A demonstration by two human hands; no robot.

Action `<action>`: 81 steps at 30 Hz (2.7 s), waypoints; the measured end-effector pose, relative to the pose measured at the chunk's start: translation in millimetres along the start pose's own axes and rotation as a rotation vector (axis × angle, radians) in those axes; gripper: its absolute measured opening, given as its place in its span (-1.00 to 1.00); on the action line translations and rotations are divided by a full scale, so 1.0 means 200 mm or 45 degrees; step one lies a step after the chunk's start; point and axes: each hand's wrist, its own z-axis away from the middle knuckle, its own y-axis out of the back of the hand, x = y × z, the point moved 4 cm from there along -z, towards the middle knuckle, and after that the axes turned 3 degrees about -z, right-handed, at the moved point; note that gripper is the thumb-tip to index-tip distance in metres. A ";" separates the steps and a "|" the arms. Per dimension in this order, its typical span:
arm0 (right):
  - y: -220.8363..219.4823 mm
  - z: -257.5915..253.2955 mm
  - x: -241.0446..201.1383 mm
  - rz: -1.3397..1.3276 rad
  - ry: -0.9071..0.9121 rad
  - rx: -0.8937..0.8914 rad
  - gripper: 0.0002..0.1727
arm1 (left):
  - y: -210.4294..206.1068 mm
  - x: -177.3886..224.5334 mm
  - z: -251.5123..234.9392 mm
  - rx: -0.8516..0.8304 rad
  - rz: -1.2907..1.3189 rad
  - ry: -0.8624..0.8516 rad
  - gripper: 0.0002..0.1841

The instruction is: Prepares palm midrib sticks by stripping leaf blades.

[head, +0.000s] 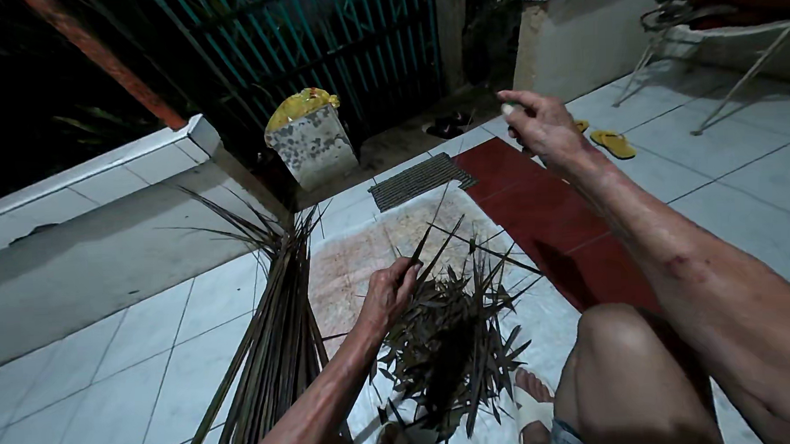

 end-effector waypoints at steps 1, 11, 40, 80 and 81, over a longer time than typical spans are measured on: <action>0.00 0.03 -0.02 -0.052 -0.014 0.022 -0.53 | 0.01 0.00 0.00 0.003 0.003 0.013 -0.64; -0.52 0.67 0.01 -0.598 -0.180 -0.141 -0.51 | -0.03 -0.04 -0.03 -0.081 0.073 0.124 -0.62; -0.61 0.75 0.22 -0.424 -0.370 -0.142 -0.54 | -0.11 -0.10 -0.07 -0.298 0.476 0.350 -0.57; -0.97 0.91 0.10 -0.109 -0.167 -0.424 -0.61 | 0.11 -0.18 -0.06 -0.033 -0.363 0.182 -0.67; -0.97 0.91 0.09 -0.102 -0.178 -0.418 -0.61 | 0.10 -0.17 -0.06 -0.025 -0.392 0.184 -0.68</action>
